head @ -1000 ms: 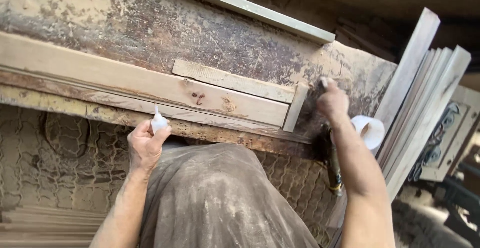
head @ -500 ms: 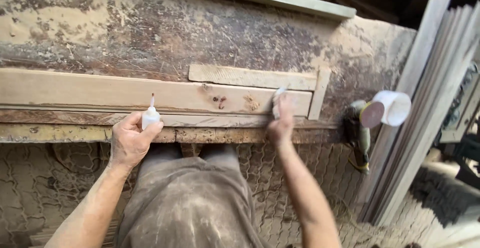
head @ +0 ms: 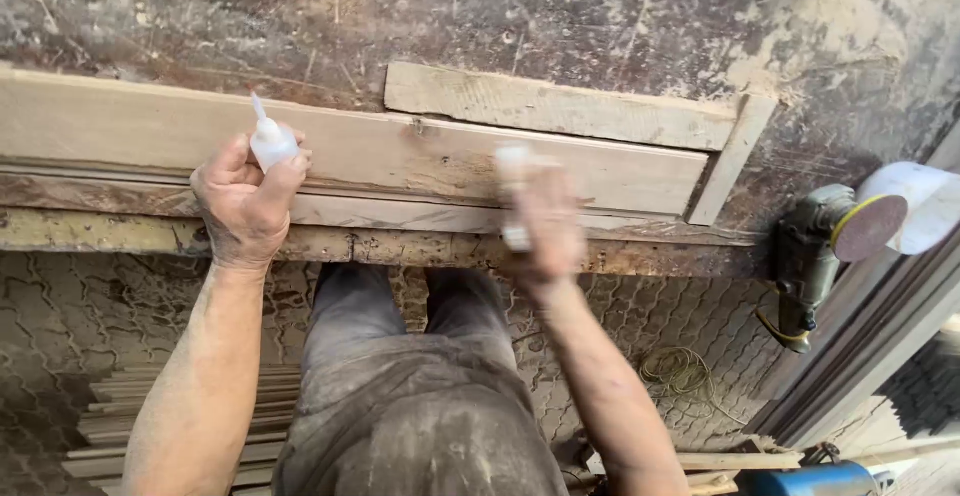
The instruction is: Applying wood glue to a wooden plank and sanding it using both manual sandpaper and a handheld power sander.
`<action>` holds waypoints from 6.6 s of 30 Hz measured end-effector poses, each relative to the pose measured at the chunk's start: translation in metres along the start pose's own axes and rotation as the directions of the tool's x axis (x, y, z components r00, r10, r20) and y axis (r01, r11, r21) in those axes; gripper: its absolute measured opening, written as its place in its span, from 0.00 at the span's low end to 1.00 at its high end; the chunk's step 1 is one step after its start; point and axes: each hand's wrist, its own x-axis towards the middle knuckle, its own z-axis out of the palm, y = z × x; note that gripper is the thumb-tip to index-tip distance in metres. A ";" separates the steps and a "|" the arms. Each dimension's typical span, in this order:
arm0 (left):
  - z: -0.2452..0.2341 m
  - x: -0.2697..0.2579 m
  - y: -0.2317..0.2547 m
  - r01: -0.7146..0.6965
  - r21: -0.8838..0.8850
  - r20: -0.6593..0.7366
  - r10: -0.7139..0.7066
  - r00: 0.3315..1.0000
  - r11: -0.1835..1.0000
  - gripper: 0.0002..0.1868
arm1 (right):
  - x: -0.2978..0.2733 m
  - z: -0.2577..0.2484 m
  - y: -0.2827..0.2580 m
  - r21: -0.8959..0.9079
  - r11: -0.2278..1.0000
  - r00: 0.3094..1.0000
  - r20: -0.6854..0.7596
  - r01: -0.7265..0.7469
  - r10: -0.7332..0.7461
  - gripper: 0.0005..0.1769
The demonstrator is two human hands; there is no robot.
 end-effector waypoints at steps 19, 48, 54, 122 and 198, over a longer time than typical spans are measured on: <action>-0.003 0.003 -0.014 -0.046 -0.061 0.034 0.048 0.998 0.997 0.15 | -0.005 0.014 -0.006 -0.050 0.996 0.940 0.331 -0.074 0.087 0.48; 0.101 -0.027 0.043 -0.112 0.706 0.290 -0.141 0.947 0.700 0.11 | -0.057 -0.040 0.081 -0.294 0.939 0.984 -0.065 -0.179 0.168 0.22; 0.103 -0.031 0.044 -0.094 0.717 0.278 -0.160 0.947 0.691 0.12 | -0.059 -0.040 0.082 -0.293 0.940 0.985 -0.054 -0.172 0.164 0.24; 0.032 -0.035 0.020 0.019 0.350 0.115 -0.064 0.991 0.936 0.12 | -0.031 0.031 -0.032 -0.145 0.980 0.983 0.101 -0.138 0.153 0.35; 0.017 -0.041 0.040 -0.181 0.519 0.198 0.089 0.976 0.835 0.11 | 0.006 0.073 -0.073 -0.083 0.990 0.967 0.216 -0.117 0.132 0.52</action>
